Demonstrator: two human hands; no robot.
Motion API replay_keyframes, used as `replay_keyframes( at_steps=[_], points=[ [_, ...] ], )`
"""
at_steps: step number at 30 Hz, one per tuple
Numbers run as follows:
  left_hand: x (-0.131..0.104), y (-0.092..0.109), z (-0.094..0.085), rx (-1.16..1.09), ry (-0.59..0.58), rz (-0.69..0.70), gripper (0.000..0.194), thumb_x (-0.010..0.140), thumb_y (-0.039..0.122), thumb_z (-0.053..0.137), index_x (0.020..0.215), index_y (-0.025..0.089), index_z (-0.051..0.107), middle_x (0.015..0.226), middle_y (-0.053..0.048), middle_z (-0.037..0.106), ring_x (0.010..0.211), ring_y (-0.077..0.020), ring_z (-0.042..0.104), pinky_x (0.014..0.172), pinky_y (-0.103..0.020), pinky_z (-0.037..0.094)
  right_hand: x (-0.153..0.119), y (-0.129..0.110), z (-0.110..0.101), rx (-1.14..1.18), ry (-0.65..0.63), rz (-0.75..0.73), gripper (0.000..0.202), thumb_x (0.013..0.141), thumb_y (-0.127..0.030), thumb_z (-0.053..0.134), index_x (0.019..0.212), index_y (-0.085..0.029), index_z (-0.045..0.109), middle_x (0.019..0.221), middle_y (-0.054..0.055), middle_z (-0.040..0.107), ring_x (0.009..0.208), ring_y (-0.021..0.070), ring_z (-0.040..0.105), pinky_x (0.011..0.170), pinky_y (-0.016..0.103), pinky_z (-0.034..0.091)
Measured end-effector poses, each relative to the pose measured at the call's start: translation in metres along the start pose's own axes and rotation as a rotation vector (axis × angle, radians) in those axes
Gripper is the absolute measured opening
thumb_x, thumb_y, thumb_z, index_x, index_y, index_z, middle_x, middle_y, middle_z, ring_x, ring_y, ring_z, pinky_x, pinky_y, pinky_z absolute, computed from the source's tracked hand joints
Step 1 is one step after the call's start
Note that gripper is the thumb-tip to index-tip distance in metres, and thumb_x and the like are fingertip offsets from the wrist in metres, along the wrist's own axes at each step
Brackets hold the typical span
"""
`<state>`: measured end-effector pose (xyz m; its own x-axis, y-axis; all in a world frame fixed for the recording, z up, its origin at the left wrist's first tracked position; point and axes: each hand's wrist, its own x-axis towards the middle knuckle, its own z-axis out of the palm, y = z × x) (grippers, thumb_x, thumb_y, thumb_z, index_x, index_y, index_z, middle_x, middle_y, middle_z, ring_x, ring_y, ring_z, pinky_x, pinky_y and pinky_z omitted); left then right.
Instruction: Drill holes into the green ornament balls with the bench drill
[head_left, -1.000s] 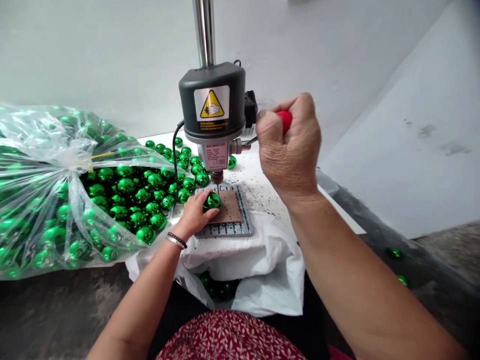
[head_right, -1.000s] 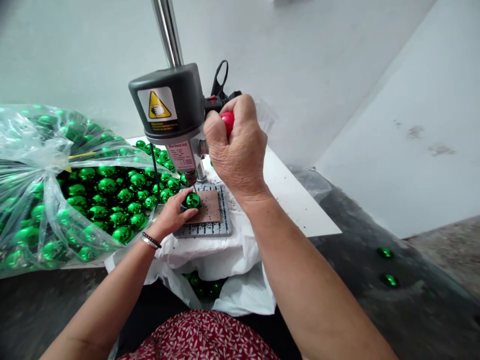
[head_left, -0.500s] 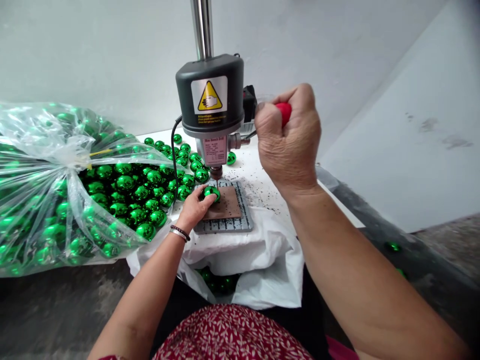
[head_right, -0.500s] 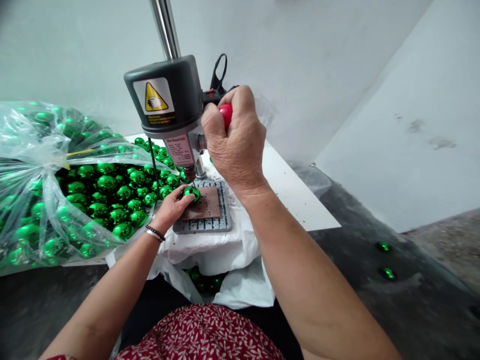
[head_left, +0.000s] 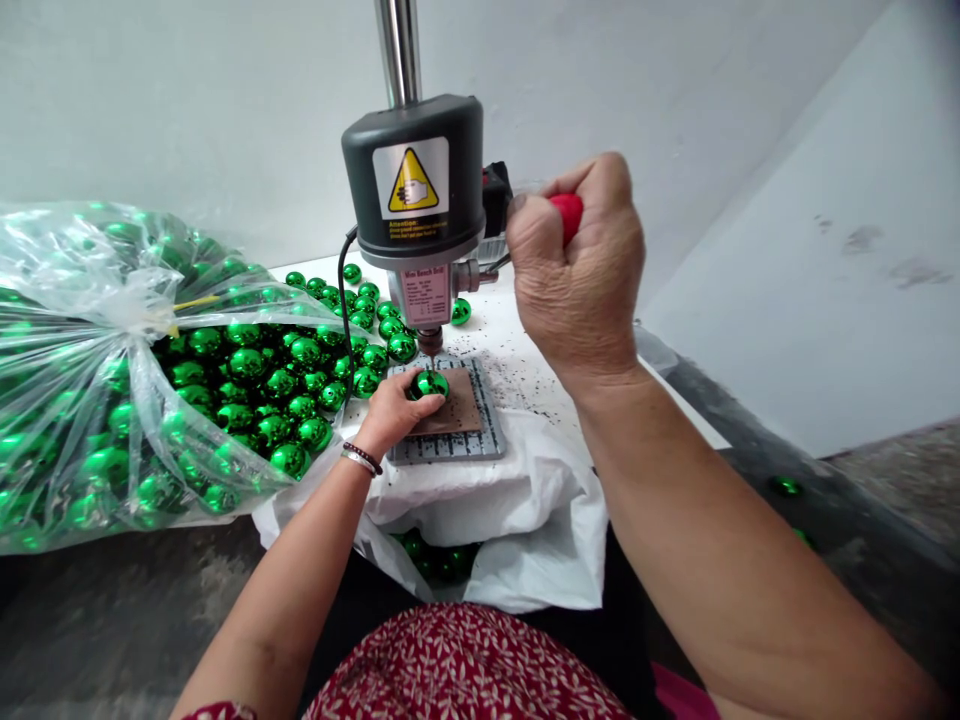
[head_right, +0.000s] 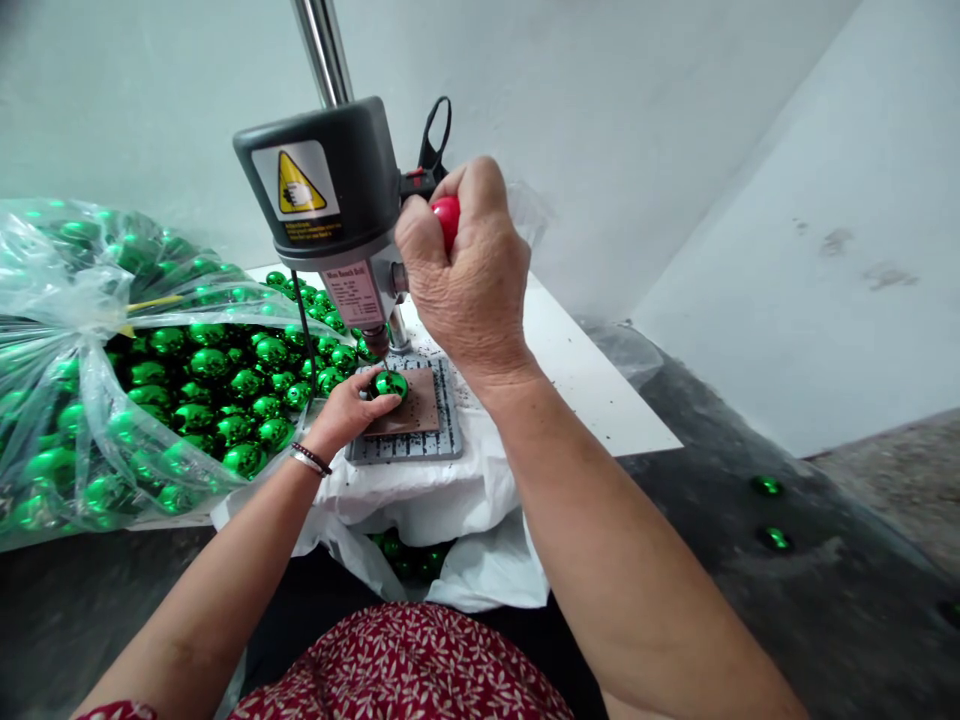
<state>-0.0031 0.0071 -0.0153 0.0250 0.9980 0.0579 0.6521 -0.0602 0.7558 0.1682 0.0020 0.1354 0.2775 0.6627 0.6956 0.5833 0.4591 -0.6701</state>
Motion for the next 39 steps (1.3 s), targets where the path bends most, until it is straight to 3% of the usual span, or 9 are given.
replay_keyframes(
  at_steps=[4,7,13,19,25,39],
  points=[
    [-0.001,0.010,0.000,0.120,-0.007,0.072,0.052,0.066,0.032,0.079,0.115,0.020,0.070,0.121,-0.010,0.069,0.120,-0.0321,0.058,0.107,-0.044,0.041,0.000,-0.003,-0.001,0.033,0.012,0.036,0.019,0.088,-0.025,0.052,0.079,-0.017,0.037,0.075,-0.004,0.043,0.067,0.0022,0.037,0.070,0.017,0.038],
    [-0.003,0.013,-0.001,0.073,-0.048,0.029,0.049,0.068,0.033,0.077,0.115,0.023,0.070,0.111,-0.007,0.072,0.112,-0.0298,0.062,0.101,-0.042,0.044,-0.001,-0.003,-0.001,0.065,0.029,0.024,0.019,0.086,-0.023,0.054,0.079,-0.017,0.038,0.075,-0.004,0.045,0.067,0.0021,0.038,0.071,0.018,0.038],
    [-0.005,0.009,0.003,0.037,-0.014,-0.031,0.057,0.066,0.036,0.080,0.121,0.026,0.069,0.109,-0.006,0.073,0.111,-0.0303,0.061,0.099,-0.042,0.044,-0.008,0.003,-0.001,0.018,0.052,-0.017,0.014,0.087,-0.028,0.048,0.081,-0.018,0.040,0.072,-0.003,0.045,0.065,0.0043,0.040,0.069,0.021,0.041],
    [-0.005,0.007,0.005,0.070,0.011,-0.015,0.049,0.065,0.038,0.081,0.113,0.028,0.072,0.100,-0.005,0.074,0.110,-0.0319,0.061,0.102,-0.044,0.040,-0.021,0.010,-0.004,0.005,0.102,-0.044,0.019,0.083,-0.038,0.048,0.081,-0.020,0.043,0.074,0.000,0.050,0.064,0.0063,0.042,0.063,0.023,0.040],
    [-0.006,0.005,0.006,0.092,0.021,0.016,0.041,0.067,0.040,0.080,0.106,0.028,0.073,0.094,-0.004,0.073,0.107,-0.0313,0.061,0.101,-0.044,0.040,-0.032,0.012,-0.004,0.001,0.139,-0.025,0.018,0.077,-0.037,0.049,0.078,-0.020,0.045,0.072,-0.002,0.050,0.063,0.0058,0.044,0.063,0.023,0.042],
    [-0.008,0.004,0.005,0.116,-0.030,0.019,0.047,0.072,0.041,0.074,0.117,0.028,0.069,0.104,-0.004,0.071,0.108,-0.0275,0.058,0.096,-0.038,0.043,-0.056,0.037,0.001,-0.002,0.172,-0.129,0.019,0.082,-0.037,0.052,0.081,-0.019,0.046,0.072,-0.002,0.051,0.063,0.0053,0.048,0.060,0.021,0.041]
  ],
)
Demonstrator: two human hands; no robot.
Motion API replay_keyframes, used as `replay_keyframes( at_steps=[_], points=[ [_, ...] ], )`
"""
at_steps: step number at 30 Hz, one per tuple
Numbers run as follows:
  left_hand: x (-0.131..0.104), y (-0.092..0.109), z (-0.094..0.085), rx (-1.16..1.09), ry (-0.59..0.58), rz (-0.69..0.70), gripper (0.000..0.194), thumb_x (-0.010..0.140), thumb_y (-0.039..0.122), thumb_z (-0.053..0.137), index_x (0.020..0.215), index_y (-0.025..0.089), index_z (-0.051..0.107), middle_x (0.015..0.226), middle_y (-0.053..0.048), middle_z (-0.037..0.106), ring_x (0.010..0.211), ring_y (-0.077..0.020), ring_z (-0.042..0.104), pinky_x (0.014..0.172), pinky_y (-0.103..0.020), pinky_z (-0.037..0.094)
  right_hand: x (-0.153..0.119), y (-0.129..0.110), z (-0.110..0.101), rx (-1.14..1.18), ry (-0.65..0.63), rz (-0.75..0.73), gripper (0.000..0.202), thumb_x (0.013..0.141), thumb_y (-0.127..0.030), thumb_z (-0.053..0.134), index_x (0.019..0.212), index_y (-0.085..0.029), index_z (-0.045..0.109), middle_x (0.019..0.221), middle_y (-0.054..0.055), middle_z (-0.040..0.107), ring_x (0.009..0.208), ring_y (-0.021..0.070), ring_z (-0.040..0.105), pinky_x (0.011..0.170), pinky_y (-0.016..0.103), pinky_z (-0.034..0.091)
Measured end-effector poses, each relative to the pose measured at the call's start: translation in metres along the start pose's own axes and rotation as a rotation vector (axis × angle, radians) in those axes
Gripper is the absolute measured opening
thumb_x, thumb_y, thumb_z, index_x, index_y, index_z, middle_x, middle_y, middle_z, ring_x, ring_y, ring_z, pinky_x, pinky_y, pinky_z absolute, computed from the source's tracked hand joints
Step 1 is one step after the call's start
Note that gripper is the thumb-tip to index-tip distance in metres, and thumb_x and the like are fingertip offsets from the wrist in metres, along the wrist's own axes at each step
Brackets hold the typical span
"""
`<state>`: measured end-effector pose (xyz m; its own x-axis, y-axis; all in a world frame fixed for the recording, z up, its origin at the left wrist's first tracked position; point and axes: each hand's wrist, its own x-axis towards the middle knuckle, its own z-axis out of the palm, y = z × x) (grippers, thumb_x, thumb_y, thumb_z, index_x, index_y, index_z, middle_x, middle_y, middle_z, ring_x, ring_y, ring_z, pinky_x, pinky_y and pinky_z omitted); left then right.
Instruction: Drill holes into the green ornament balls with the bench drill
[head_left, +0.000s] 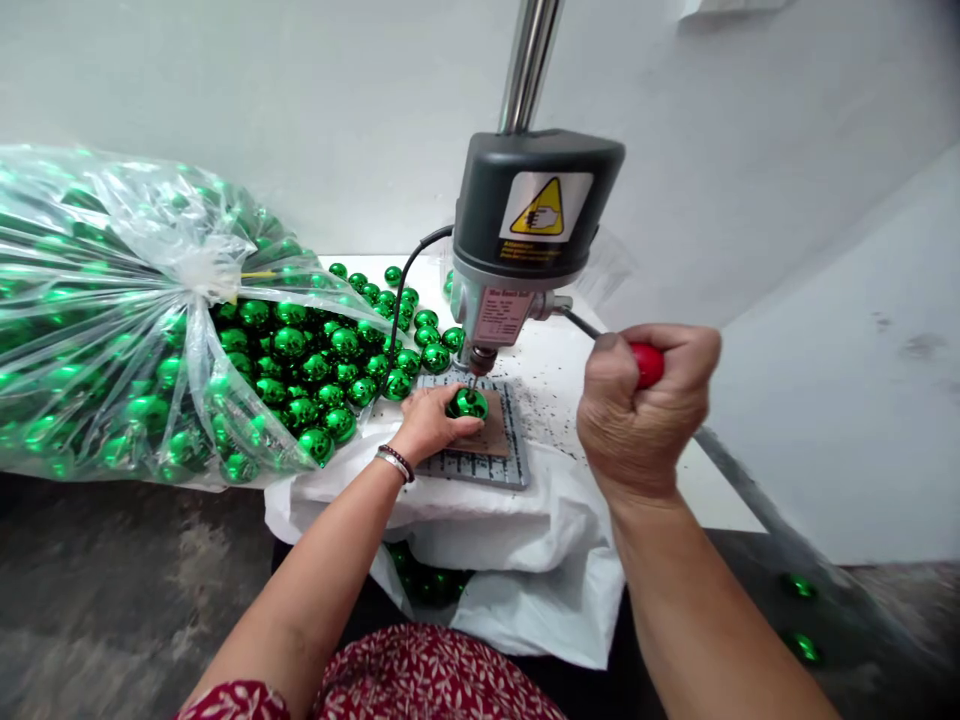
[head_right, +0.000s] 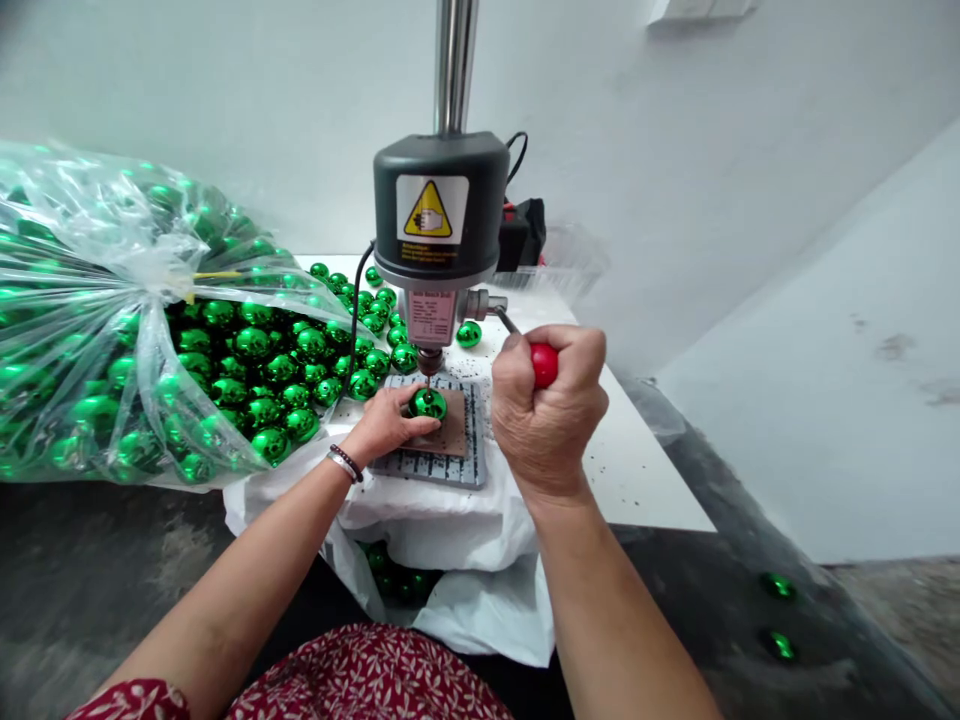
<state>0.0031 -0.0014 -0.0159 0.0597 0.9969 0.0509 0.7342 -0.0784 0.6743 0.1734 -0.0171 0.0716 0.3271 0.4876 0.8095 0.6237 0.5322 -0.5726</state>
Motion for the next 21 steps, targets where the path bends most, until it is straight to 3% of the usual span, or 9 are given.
replay_keyframes(
  at_steps=[9,16,21],
  points=[
    [0.000,0.000,0.000,-0.006,-0.006,-0.002,0.049,0.071,0.042,0.074,0.118,0.028,0.069,0.106,-0.004,0.071,0.108,-0.0270,0.059,0.094,-0.036,0.043,-0.016,0.012,0.004,0.038,0.032,-0.022,0.022,0.084,-0.039,0.053,0.084,-0.017,0.048,0.076,0.000,0.051,0.067,0.0056,0.048,0.064,0.021,0.042],
    [-0.002,0.002,-0.002,0.003,-0.005,-0.011,0.040,0.071,0.041,0.074,0.108,0.026,0.071,0.102,-0.004,0.072,0.105,-0.0278,0.060,0.093,-0.039,0.042,-0.030,0.018,0.003,0.051,0.017,-0.034,0.023,0.083,-0.039,0.052,0.084,-0.016,0.048,0.073,-0.001,0.050,0.064,0.0057,0.047,0.060,0.021,0.040],
    [0.001,0.002,0.001,-0.025,0.009,-0.013,0.041,0.070,0.043,0.074,0.107,0.026,0.071,0.098,-0.003,0.073,0.102,-0.0277,0.062,0.090,-0.039,0.043,0.001,0.004,0.004,0.035,0.014,-0.012,0.028,0.081,-0.042,0.053,0.083,-0.015,0.050,0.073,0.000,0.053,0.065,0.0059,0.048,0.062,0.022,0.040]
  ],
)
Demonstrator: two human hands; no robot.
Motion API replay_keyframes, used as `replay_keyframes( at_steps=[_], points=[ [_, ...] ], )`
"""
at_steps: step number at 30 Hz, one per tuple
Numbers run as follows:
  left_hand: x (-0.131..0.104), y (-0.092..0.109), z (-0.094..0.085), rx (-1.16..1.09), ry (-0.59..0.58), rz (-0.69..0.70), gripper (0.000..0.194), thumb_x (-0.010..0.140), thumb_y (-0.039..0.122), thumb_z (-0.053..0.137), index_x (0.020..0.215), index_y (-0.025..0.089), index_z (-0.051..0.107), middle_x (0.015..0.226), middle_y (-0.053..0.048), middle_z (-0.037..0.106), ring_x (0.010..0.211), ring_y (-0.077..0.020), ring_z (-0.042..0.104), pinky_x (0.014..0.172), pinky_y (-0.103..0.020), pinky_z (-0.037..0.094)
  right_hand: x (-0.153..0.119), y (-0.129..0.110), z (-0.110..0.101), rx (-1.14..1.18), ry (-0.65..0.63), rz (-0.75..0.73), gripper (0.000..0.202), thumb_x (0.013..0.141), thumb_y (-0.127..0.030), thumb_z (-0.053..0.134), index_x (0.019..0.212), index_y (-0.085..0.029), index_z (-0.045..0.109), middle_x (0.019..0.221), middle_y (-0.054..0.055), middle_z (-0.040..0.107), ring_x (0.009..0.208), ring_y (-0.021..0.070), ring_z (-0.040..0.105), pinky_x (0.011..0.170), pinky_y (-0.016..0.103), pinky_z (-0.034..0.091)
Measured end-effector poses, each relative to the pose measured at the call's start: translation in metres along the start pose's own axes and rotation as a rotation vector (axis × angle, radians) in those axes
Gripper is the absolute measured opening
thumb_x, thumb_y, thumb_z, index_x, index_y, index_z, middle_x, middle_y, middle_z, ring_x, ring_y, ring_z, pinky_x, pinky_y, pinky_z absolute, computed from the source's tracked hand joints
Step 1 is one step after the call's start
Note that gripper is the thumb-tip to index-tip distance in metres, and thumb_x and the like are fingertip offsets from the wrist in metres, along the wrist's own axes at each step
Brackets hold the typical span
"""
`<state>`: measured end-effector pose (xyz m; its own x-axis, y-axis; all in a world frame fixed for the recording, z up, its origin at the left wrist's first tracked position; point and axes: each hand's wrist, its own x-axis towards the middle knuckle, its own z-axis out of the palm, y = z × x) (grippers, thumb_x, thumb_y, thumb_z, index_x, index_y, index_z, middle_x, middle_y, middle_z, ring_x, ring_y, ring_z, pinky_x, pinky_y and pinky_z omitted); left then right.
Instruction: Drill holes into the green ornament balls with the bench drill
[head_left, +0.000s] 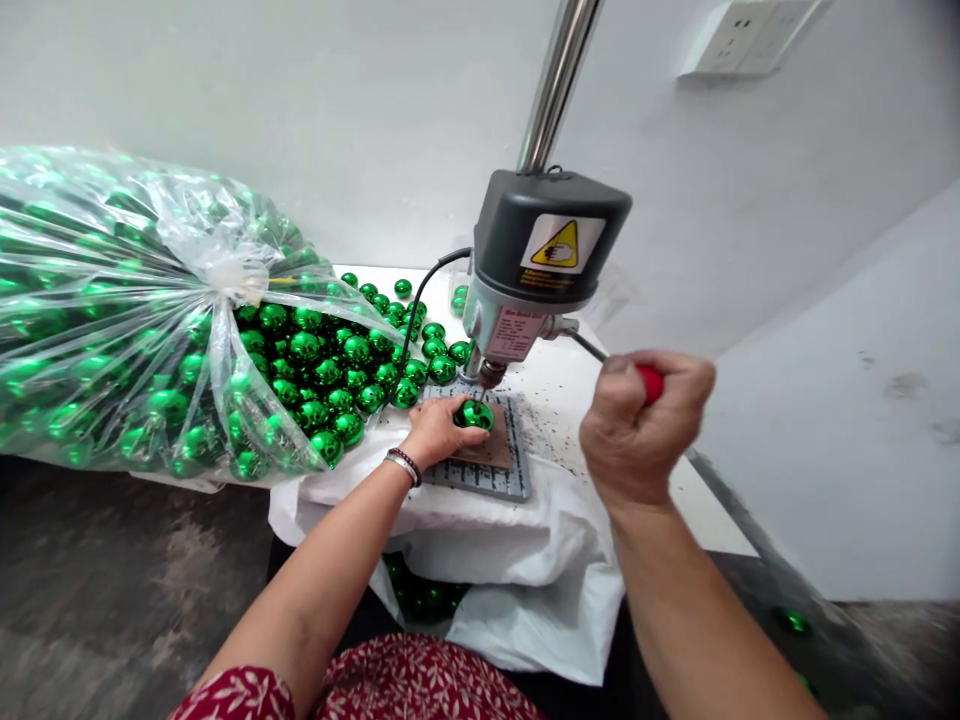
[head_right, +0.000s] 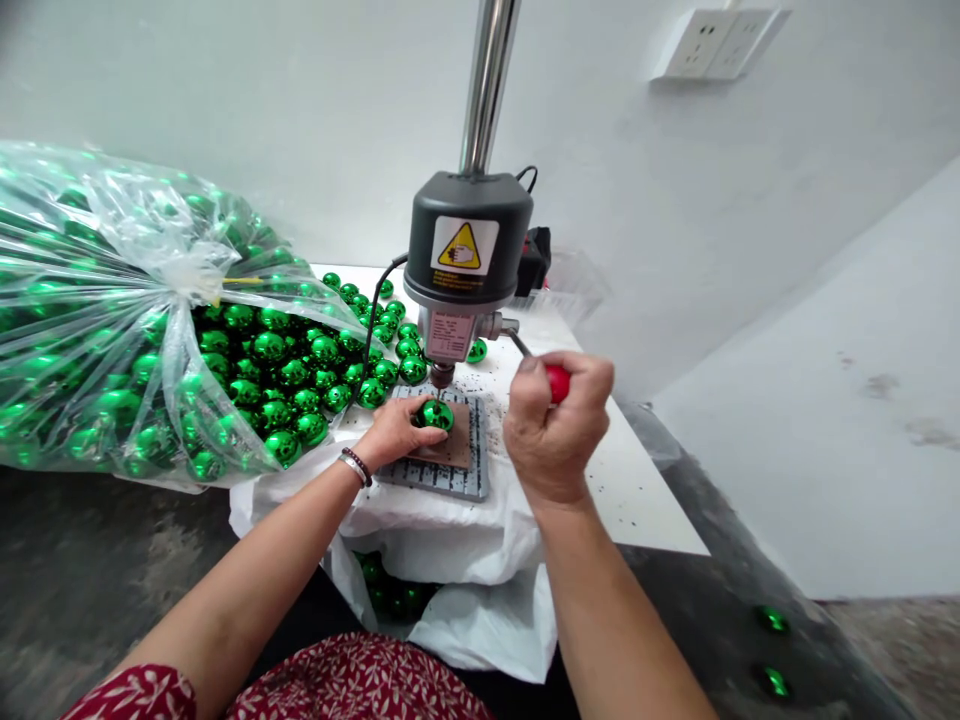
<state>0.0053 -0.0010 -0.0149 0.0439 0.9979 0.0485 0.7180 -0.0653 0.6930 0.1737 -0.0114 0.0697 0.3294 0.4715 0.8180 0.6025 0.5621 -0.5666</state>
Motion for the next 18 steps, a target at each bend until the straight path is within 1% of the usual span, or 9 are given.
replay_keyframes(
  at_steps=[3,4,7,9,10,11,14,16,18],
  points=[
    [-0.001,0.001,0.001,-0.027,0.018,-0.010,0.039,0.069,0.041,0.075,0.103,0.023,0.071,0.094,-0.003,0.073,0.097,-0.0259,0.063,0.089,-0.037,0.045,0.038,-0.019,0.005,-0.032,-0.027,0.063,0.020,0.083,-0.034,0.050,0.081,-0.014,0.050,0.069,-0.002,0.049,0.060,0.0043,0.040,0.059,0.021,0.035],
    [-0.003,0.001,0.000,-0.049,0.027,-0.009,0.039,0.068,0.039,0.075,0.103,0.022,0.071,0.094,-0.003,0.073,0.095,-0.0251,0.063,0.089,-0.037,0.045,0.048,-0.024,0.007,-0.070,-0.063,0.140,0.016,0.082,-0.029,0.051,0.080,-0.014,0.049,0.068,-0.003,0.047,0.061,0.0039,0.039,0.062,0.021,0.034],
    [-0.018,-0.001,-0.009,-0.186,0.013,0.031,0.041,0.071,0.033,0.072,0.110,0.020,0.068,0.098,-0.003,0.072,0.093,-0.0219,0.064,0.086,-0.034,0.047,0.065,-0.036,0.010,-0.136,-0.102,0.247,0.011,0.082,-0.022,0.053,0.079,-0.013,0.048,0.069,-0.003,0.047,0.064,0.0038,0.037,0.068,0.023,0.034],
    [-0.035,-0.003,-0.020,-0.266,-0.085,0.086,0.040,0.074,0.032,0.070,0.112,0.019,0.066,0.101,-0.004,0.072,0.093,-0.0204,0.064,0.084,-0.032,0.048,0.065,-0.037,0.012,-0.131,-0.091,0.231,0.010,0.082,-0.020,0.053,0.079,-0.013,0.047,0.070,-0.004,0.047,0.064,0.0038,0.037,0.068,0.023,0.034],
    [-0.044,-0.004,-0.027,-0.262,-0.175,0.123,0.039,0.075,0.032,0.070,0.111,0.019,0.066,0.102,-0.004,0.072,0.094,-0.0206,0.064,0.084,-0.031,0.049,0.064,-0.036,0.012,-0.122,-0.081,0.212,0.010,0.082,-0.020,0.052,0.078,-0.013,0.046,0.070,-0.004,0.047,0.064,0.0037,0.037,0.068,0.023,0.034],
    [-0.053,-0.004,-0.034,-0.224,-0.259,0.149,0.041,0.074,0.034,0.072,0.112,0.019,0.066,0.102,-0.004,0.072,0.094,-0.0210,0.065,0.084,-0.032,0.049,0.062,-0.035,0.012,-0.115,-0.072,0.194,0.009,0.082,-0.019,0.052,0.078,-0.013,0.045,0.070,-0.004,0.047,0.065,0.0034,0.037,0.068,0.023,0.033],
    [-0.075,-0.006,-0.051,-0.080,-0.437,0.195,0.050,0.072,0.039,0.076,0.117,0.021,0.066,0.109,-0.005,0.073,0.099,-0.0234,0.066,0.087,-0.034,0.050,0.059,-0.032,0.013,-0.120,-0.057,0.161,0.009,0.083,-0.017,0.049,0.078,-0.013,0.043,0.070,-0.004,0.045,0.064,0.0025,0.036,0.068,0.022,0.033],
    [-0.081,-0.008,-0.057,-0.017,-0.498,0.224,0.060,0.070,0.043,0.078,0.123,0.020,0.064,0.114,-0.008,0.072,0.100,-0.0241,0.066,0.088,-0.034,0.051,0.060,-0.031,0.013,-0.129,-0.058,0.150,0.009,0.083,-0.016,0.047,0.077,-0.014,0.041,0.069,-0.005,0.043,0.063,0.0019,0.035,0.068,0.021,0.033],
    [-0.077,-0.011,-0.060,0.030,-0.475,0.229,0.064,0.073,0.046,0.077,0.128,0.019,0.061,0.114,-0.009,0.072,0.098,-0.0235,0.067,0.088,-0.033,0.052,0.060,-0.031,0.013,-0.126,-0.058,0.136,0.010,0.083,-0.015,0.046,0.076,-0.015,0.039,0.068,-0.005,0.042,0.063,0.0016,0.035,0.067,0.021,0.034]
  ],
)
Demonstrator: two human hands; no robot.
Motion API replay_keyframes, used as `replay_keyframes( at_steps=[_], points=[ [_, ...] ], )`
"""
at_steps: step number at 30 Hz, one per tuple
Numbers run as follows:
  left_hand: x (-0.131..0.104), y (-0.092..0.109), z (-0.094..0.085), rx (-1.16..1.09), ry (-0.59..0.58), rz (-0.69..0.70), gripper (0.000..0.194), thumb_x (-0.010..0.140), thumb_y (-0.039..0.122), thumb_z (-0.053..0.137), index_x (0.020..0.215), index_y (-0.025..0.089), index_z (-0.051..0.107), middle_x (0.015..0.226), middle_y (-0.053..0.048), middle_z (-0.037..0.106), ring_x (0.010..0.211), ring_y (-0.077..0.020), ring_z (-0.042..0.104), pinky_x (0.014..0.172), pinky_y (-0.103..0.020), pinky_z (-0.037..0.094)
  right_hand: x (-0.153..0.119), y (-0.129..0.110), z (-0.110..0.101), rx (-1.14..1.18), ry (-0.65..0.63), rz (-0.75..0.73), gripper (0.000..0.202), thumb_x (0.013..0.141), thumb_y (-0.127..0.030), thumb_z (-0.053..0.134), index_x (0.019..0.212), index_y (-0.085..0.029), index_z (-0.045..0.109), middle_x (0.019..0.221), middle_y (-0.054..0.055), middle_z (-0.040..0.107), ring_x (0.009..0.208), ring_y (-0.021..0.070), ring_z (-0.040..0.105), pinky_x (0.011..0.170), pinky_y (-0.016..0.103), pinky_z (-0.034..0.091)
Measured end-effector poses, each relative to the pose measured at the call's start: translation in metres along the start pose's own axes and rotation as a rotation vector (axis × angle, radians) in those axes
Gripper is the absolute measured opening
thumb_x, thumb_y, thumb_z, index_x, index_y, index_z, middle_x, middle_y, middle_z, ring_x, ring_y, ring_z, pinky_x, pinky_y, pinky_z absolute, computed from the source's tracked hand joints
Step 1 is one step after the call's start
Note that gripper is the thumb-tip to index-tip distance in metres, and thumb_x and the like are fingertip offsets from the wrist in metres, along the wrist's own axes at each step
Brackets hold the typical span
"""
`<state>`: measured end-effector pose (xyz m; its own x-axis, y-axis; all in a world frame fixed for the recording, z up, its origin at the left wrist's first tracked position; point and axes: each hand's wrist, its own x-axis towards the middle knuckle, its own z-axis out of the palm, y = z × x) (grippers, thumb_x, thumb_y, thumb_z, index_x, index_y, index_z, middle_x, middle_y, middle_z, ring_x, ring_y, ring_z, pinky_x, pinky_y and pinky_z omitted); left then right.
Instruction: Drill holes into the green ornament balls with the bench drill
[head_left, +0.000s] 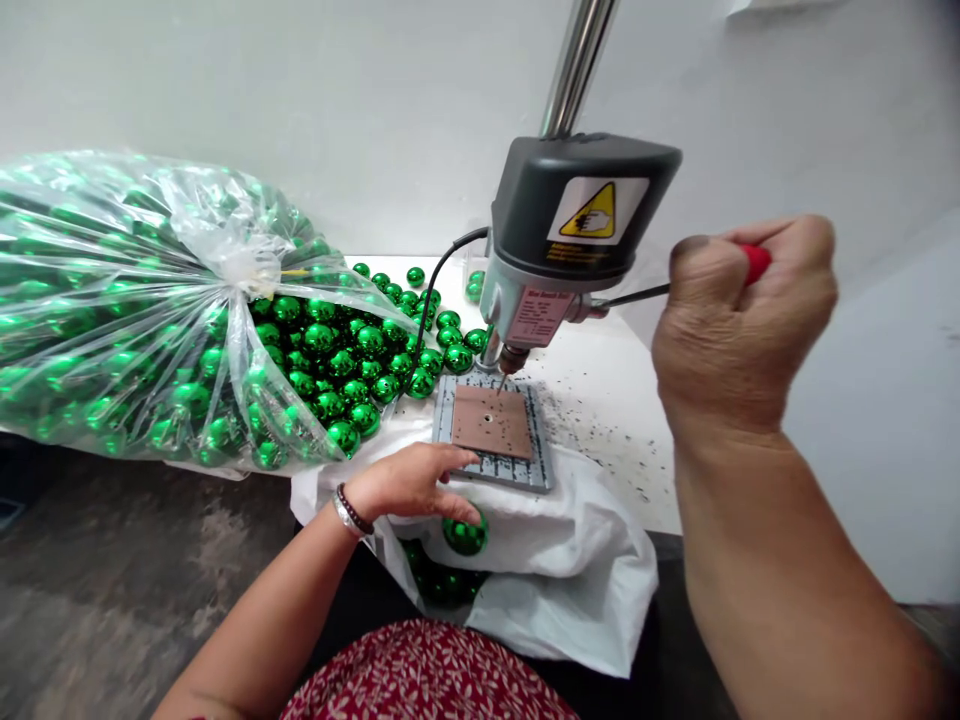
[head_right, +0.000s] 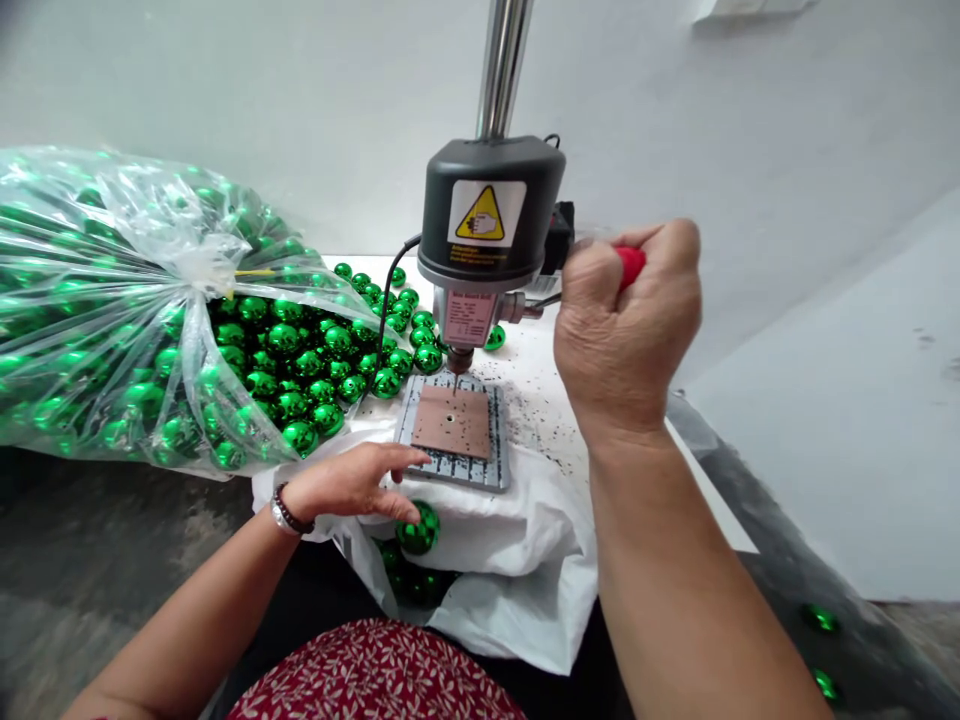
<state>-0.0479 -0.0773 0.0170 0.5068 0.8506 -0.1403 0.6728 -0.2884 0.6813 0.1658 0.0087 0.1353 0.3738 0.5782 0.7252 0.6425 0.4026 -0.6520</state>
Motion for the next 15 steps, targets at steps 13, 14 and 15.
replay_keyframes(
  at_steps=[13,14,15],
  points=[
    [0.077,-0.026,-0.017,0.516,0.376,-0.554,0.058,0.087,0.008,0.039,0.144,0.015,0.041,0.152,-0.022,0.038,0.112,-0.0322,0.065,0.088,-0.044,0.054,-0.009,0.002,-0.002,0.141,-0.036,0.024,0.010,0.082,-0.018,0.051,0.079,-0.014,0.042,0.076,-0.001,0.048,0.071,0.0048,0.044,0.074,0.024,0.040],
    [0.078,-0.025,-0.015,0.536,0.358,-0.580,0.057,0.087,0.008,0.038,0.144,0.014,0.040,0.153,-0.024,0.036,0.112,-0.0327,0.065,0.087,-0.044,0.055,-0.009,0.002,-0.003,0.143,-0.039,0.024,0.010,0.082,-0.019,0.051,0.080,-0.014,0.042,0.077,-0.001,0.048,0.072,0.0049,0.044,0.075,0.024,0.041],
    [0.079,-0.024,-0.014,0.554,0.346,-0.596,0.057,0.088,0.009,0.038,0.144,0.013,0.040,0.153,-0.025,0.035,0.112,-0.0330,0.065,0.086,-0.044,0.055,-0.009,0.002,-0.003,0.147,-0.040,0.020,0.010,0.082,-0.019,0.052,0.080,-0.014,0.043,0.077,-0.001,0.048,0.072,0.0048,0.044,0.075,0.024,0.041]
  ],
)
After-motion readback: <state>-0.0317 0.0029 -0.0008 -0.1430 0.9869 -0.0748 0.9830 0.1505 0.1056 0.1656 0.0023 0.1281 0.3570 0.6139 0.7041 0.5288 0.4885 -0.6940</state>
